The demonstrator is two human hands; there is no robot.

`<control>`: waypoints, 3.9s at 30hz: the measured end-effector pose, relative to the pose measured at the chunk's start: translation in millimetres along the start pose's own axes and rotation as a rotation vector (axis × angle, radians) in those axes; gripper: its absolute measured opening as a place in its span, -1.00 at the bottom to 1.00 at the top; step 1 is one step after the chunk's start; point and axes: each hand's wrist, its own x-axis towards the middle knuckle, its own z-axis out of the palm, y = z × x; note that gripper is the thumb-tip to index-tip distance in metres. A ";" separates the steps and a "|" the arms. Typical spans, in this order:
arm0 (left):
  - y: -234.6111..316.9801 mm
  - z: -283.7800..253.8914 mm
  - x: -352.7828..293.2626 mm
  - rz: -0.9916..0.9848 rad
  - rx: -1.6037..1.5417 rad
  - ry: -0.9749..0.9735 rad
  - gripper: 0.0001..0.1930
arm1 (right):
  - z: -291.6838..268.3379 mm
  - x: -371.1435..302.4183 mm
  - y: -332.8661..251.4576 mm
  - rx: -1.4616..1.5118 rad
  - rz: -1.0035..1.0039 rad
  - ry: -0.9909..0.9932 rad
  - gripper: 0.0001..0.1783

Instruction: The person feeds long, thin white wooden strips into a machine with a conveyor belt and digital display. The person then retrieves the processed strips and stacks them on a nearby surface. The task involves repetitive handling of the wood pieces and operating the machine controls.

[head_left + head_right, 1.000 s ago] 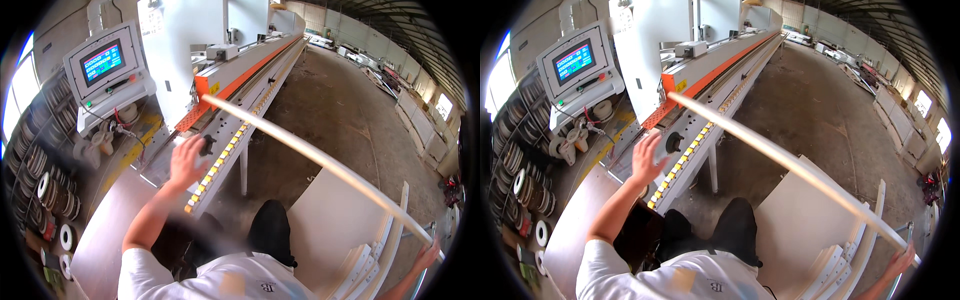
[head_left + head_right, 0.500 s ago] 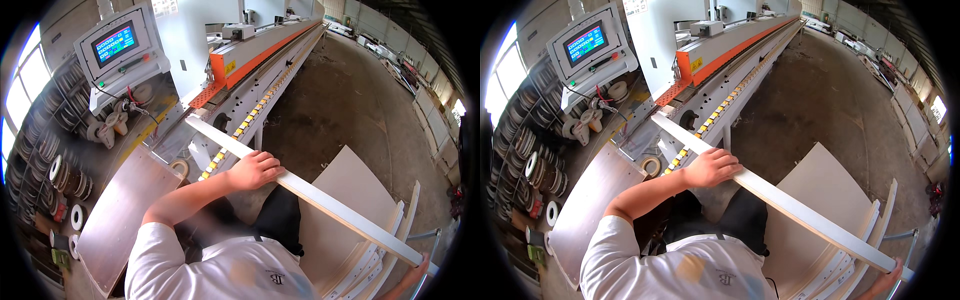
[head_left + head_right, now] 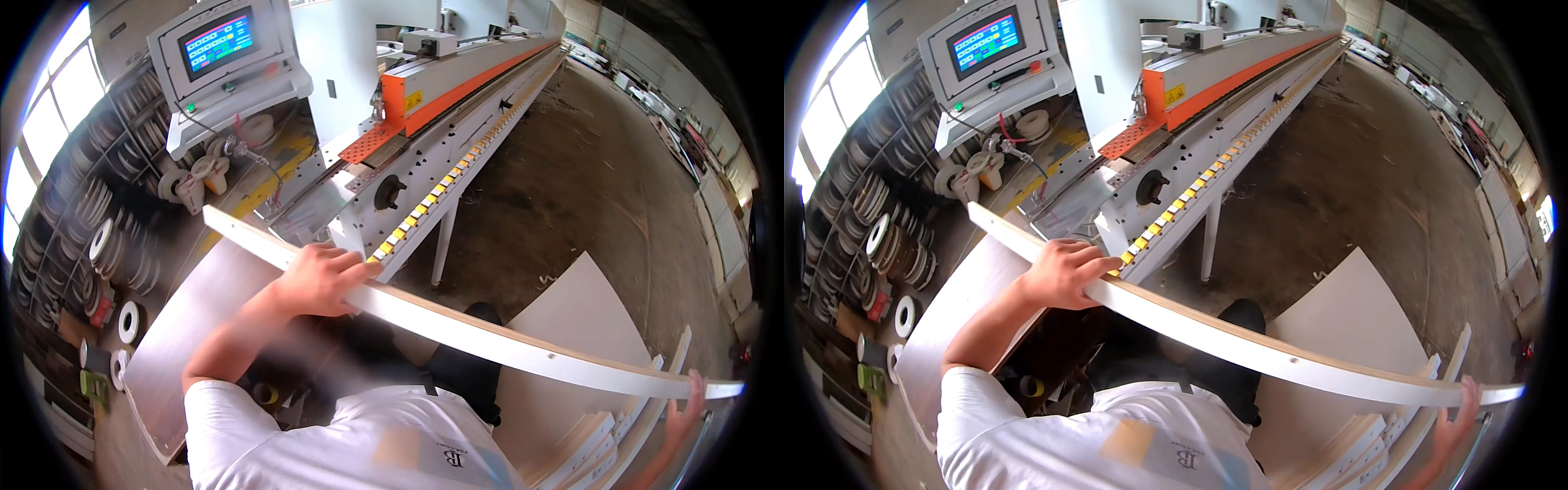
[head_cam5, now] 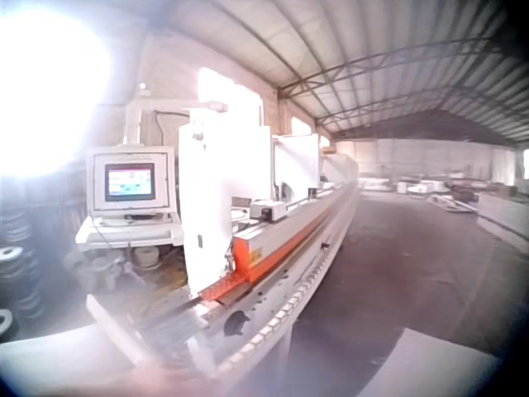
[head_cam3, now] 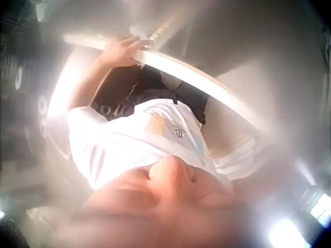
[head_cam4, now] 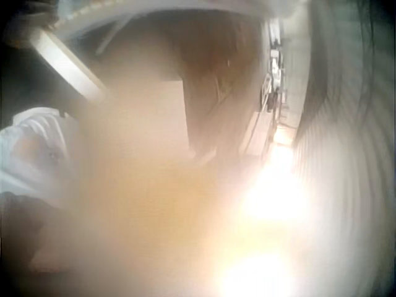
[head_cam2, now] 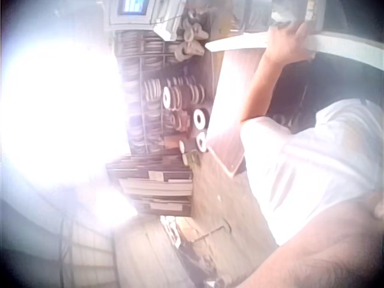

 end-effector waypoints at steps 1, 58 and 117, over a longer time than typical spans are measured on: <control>-2.1 -4.8 -12.1 -0.054 -0.013 -0.045 -0.30 | 6.1 19.3 -20.2 0.034 -0.027 -0.054 -0.37; -35.8 10.3 -260.9 -1.095 0.220 -0.073 -0.50 | 326.5 123.7 -511.8 0.918 -0.296 -0.204 -0.47; -155.9 130.4 -104.4 -0.731 0.487 0.246 -0.61 | 404.6 37.6 -462.0 0.924 0.261 -0.487 -0.72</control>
